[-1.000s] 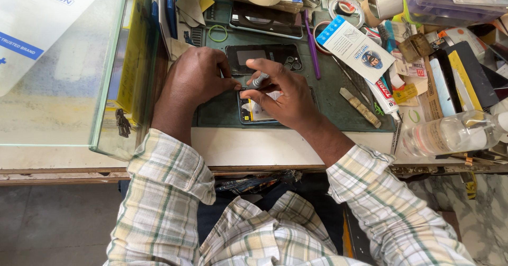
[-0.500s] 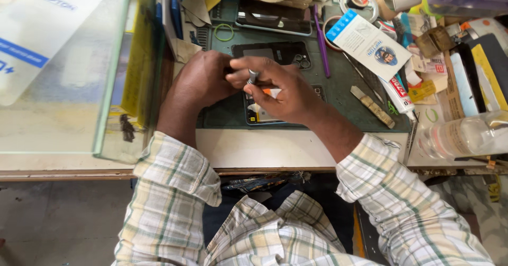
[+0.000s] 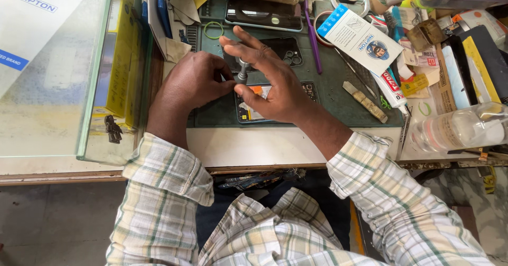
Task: The person works on a disassembled smartphone lying on a repair mat, using a screwdriver to unscrew and adjust internal components while holding the phone steady with the other hand. They reposition the phone and continue working on the exposed internals throughout the episode.
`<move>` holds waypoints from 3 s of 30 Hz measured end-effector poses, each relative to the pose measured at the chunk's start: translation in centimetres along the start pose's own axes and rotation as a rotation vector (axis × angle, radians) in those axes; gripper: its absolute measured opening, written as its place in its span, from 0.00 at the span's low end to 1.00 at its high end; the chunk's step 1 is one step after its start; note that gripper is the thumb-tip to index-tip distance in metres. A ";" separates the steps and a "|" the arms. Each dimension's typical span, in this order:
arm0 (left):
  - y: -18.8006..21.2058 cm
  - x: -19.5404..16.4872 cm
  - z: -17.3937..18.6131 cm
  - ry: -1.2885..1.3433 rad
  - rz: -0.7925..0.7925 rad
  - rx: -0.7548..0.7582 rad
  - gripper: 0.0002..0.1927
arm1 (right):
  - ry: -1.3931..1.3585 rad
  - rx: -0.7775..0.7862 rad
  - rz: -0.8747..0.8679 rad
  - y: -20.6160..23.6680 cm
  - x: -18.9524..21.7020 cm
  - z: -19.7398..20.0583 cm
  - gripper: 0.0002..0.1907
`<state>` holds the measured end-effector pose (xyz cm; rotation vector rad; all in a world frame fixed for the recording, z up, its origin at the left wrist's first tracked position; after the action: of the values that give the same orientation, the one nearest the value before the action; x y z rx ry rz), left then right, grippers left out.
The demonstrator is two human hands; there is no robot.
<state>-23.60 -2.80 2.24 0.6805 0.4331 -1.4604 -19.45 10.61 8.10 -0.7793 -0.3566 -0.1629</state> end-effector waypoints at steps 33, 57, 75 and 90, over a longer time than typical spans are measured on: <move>0.4 -0.2 0.0 -0.016 -0.005 -0.015 0.12 | -0.127 -0.071 -0.026 0.4 0.0 0.5 0.38; 0.6 -0.4 0.2 -0.074 0.032 -0.041 0.14 | -0.334 -0.057 -0.162 1.8 -1.5 -0.2 0.39; 1.0 -0.7 0.5 -0.074 0.051 -0.028 0.12 | -0.078 -0.302 -0.344 6.7 -8.9 9.9 0.16; 1.0 -1.0 0.1 -0.083 0.091 -0.010 0.13 | 0.098 -0.161 -0.523 8.8 -10.8 10.4 0.17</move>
<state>-22.71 -2.15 3.17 0.6216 0.3405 -1.3942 -29.76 24.35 5.14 -0.8200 -0.4523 -0.7251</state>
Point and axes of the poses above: each hand's wrist, its own y-axis away from the middle knuckle, its own z-axis out of the back of the hand, x = y × z, the point moved 9 cm from there along -y, towards the middle knuckle, and after that the axes turned 15 degrees about z, right-handed, at the moved point
